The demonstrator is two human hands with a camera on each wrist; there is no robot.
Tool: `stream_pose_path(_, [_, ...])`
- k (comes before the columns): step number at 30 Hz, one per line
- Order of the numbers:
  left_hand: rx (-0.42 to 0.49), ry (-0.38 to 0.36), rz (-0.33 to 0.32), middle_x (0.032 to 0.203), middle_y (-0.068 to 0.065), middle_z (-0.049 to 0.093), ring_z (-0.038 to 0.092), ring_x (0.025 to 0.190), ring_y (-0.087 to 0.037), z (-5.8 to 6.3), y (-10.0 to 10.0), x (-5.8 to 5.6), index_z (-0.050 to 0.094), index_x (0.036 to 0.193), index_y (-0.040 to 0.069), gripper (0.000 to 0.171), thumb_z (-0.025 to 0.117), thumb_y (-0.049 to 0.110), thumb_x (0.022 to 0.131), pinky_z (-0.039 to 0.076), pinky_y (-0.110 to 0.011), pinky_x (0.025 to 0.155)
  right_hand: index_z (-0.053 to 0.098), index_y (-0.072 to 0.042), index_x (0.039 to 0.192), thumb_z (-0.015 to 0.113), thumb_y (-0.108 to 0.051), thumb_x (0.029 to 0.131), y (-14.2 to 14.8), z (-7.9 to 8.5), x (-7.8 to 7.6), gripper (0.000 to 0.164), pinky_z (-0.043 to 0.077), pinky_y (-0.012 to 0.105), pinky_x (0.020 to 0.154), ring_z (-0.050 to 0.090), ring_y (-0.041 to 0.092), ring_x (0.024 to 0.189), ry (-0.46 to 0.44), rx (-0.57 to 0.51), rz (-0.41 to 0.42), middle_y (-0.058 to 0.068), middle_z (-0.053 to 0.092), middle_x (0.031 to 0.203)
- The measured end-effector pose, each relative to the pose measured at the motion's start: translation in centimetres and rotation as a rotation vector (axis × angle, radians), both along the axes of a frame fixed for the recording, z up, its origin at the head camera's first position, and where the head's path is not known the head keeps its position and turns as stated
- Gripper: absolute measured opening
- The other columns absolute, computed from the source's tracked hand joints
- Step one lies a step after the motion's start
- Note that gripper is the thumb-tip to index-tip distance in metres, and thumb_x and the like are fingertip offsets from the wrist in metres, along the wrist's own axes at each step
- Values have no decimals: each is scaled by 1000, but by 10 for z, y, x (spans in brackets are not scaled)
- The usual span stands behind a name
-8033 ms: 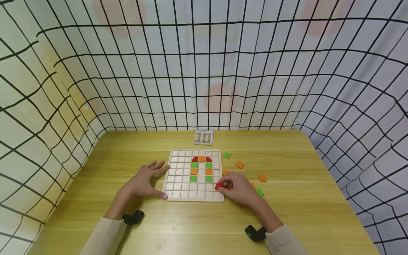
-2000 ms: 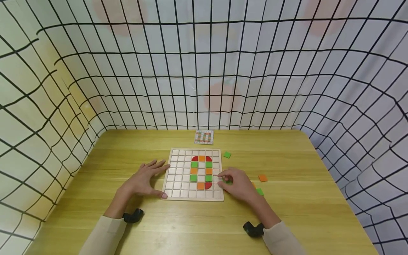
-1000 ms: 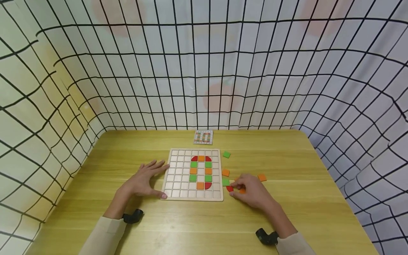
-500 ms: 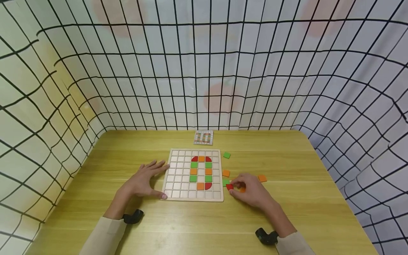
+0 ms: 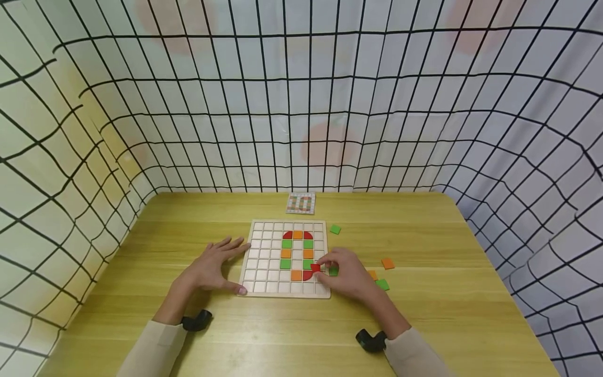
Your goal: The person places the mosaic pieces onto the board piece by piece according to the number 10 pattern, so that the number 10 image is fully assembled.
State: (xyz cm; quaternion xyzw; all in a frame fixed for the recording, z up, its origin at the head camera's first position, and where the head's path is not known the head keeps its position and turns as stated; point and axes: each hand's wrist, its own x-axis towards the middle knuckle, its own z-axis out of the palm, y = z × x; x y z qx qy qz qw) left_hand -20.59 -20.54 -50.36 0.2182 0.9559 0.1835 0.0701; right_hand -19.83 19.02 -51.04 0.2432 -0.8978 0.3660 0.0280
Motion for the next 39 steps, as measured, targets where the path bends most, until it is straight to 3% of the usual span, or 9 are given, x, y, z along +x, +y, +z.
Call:
stream_pose_path(10, [22,-4,7,170,-3,31,21,159,-39,1,0,1,40,160,32,119,82,81,59,11,-74,122,81,-19,100,84,-30,86,-44,-2,-3,19,47,23,66,55,10,76,10,-12,98,-7,65,85])
stream_pose_path(18, [24,-5,4,170,-3,31,21,158,-40,2,1,1,41,159,30,119,82,81,60,12,-74,122,81,-20,101,82,-34,86,-67,-5,-2,20,45,24,70,55,9,80,-1,48,84,-10,67,89])
stream_pose_path(28, [18,-6,1,170,-4,31,21,158,-41,1,1,1,41,159,30,119,82,81,60,12,-75,121,83,-18,100,82,-33,86,-72,-8,0,21,49,26,74,59,9,88,17,58,88,-7,70,96])
stream_pose_path(35, [29,-4,-1,169,-5,32,21,158,-41,2,2,1,41,159,29,118,82,80,60,11,-75,122,83,-19,98,83,-32,86,-70,-8,0,19,42,24,65,54,10,78,2,42,72,-9,67,90])
stream_pose_path(39, [31,-7,2,169,-4,32,21,158,-41,3,2,1,42,159,29,118,82,80,60,11,-74,122,84,-19,96,84,-32,85,-71,-9,0,17,42,24,67,54,10,79,-3,25,55,-10,68,89])
